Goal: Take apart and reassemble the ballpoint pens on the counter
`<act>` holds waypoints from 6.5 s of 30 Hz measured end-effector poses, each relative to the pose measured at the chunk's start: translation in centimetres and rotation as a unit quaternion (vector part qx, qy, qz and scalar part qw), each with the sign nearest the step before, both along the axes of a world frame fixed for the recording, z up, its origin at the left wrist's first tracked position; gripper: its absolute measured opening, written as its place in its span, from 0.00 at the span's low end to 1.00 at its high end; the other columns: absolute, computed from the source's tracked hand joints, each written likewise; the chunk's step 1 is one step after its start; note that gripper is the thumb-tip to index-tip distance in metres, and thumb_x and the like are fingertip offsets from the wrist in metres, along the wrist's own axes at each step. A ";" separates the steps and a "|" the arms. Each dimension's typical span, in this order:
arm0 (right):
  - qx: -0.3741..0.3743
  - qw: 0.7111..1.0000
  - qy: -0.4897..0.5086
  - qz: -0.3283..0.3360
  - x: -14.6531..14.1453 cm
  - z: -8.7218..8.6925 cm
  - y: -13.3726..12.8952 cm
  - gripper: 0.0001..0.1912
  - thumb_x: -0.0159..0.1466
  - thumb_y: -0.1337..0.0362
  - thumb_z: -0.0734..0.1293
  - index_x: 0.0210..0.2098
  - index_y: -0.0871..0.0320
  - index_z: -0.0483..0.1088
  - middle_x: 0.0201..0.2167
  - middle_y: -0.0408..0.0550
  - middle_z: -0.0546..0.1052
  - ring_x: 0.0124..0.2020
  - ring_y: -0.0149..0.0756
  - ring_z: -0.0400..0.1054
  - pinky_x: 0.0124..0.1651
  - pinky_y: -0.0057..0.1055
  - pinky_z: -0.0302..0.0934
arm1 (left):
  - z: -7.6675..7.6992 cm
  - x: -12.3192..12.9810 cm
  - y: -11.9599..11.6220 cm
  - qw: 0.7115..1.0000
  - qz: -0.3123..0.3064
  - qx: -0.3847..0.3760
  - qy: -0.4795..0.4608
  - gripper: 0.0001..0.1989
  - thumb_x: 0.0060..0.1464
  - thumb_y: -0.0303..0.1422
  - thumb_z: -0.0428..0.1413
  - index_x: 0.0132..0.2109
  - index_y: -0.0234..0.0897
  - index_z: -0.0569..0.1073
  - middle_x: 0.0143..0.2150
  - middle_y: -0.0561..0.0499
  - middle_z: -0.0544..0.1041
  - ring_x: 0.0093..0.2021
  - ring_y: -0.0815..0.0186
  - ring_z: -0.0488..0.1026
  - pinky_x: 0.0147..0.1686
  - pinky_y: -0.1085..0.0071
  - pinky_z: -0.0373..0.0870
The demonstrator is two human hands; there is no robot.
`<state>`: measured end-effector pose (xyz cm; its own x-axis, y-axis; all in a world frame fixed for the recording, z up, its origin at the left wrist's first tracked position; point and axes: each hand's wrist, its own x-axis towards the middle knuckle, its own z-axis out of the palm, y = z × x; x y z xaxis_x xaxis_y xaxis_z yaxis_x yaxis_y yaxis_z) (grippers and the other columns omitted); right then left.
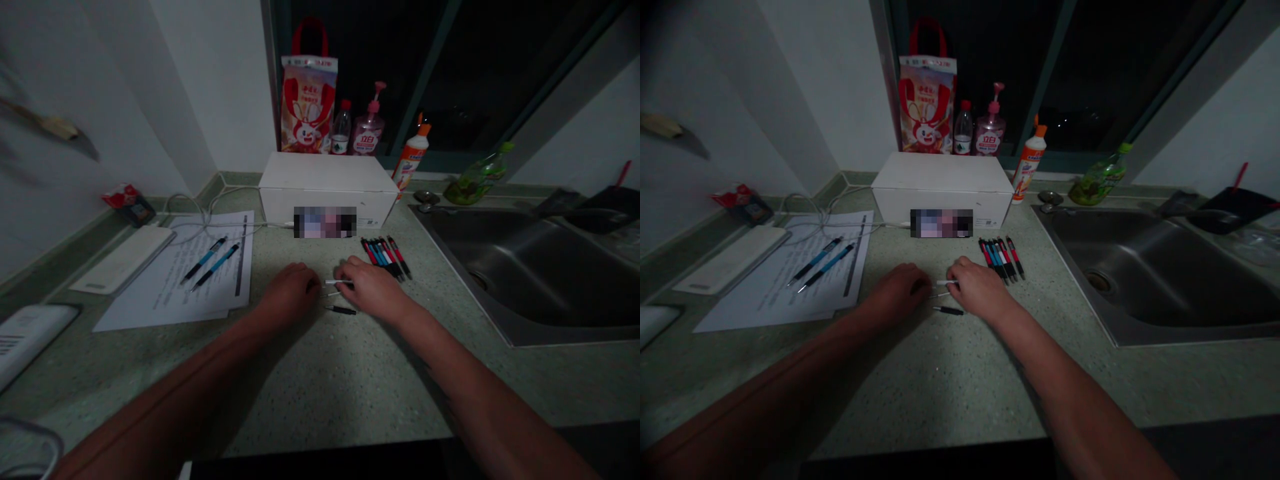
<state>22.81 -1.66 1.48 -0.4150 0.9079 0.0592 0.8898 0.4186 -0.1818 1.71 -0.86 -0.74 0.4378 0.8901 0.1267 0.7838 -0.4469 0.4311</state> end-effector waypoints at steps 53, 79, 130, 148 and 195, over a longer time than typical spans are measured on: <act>0.123 0.982 0.076 -0.124 2.2 0.1 1.2 0.08 0.70 0.67 0.64 0.45 0.57 0.75 0.44 0.55 0.80 0.43 0.47 0.75 0.45 0.39 0.64 | 0.9 -0.3 0.0 0.996 0.021 0.055 -0.071 0.13 0.66 0.28 0.50 0.45 0.39 0.80 0.44 0.42 0.79 0.47 0.54 0.74 0.51 0.56 0.71; 0.102 0.992 0.075 -0.005 0.8 0.4 0.3 0.08 0.72 0.67 0.64 0.46 0.55 0.75 0.43 0.51 0.80 0.46 0.44 0.74 0.48 0.37 0.63 | 1.3 -0.6 0.1 0.988 0.056 0.119 -0.081 0.18 0.66 0.27 0.47 0.45 0.42 0.82 0.42 0.42 0.78 0.47 0.53 0.72 0.50 0.53 0.71; 0.124 0.989 0.080 0.015 0.8 0.6 0.0 0.19 0.73 0.72 0.60 0.57 0.51 0.76 0.46 0.50 0.80 0.46 0.44 0.75 0.45 0.37 0.68 | 1.4 -0.6 0.3 0.955 0.148 0.064 -0.250 0.08 0.60 0.34 0.53 0.41 0.41 0.77 0.44 0.43 0.79 0.44 0.54 0.75 0.49 0.53 0.72; 0.088 0.978 0.184 0.050 0.5 0.3 0.0 0.11 0.73 0.67 0.64 0.48 0.53 0.78 0.45 0.50 0.82 0.48 0.43 0.76 0.52 0.41 0.69 | 2.2 0.2 0.1 0.936 0.123 -0.096 -0.314 0.05 0.57 0.33 0.58 0.34 0.42 0.79 0.33 0.48 0.82 0.37 0.57 0.78 0.41 0.58 0.76; 0.063 0.987 0.149 0.016 0.3 0.0 0.1 0.10 0.75 0.63 0.64 0.42 0.52 0.78 0.40 0.49 0.81 0.43 0.42 0.77 0.44 0.38 0.69 | 1.8 0.3 0.1 0.927 0.113 -0.104 -0.341 0.03 0.59 0.34 0.57 0.38 0.42 0.75 0.35 0.48 0.82 0.36 0.60 0.79 0.40 0.61 0.75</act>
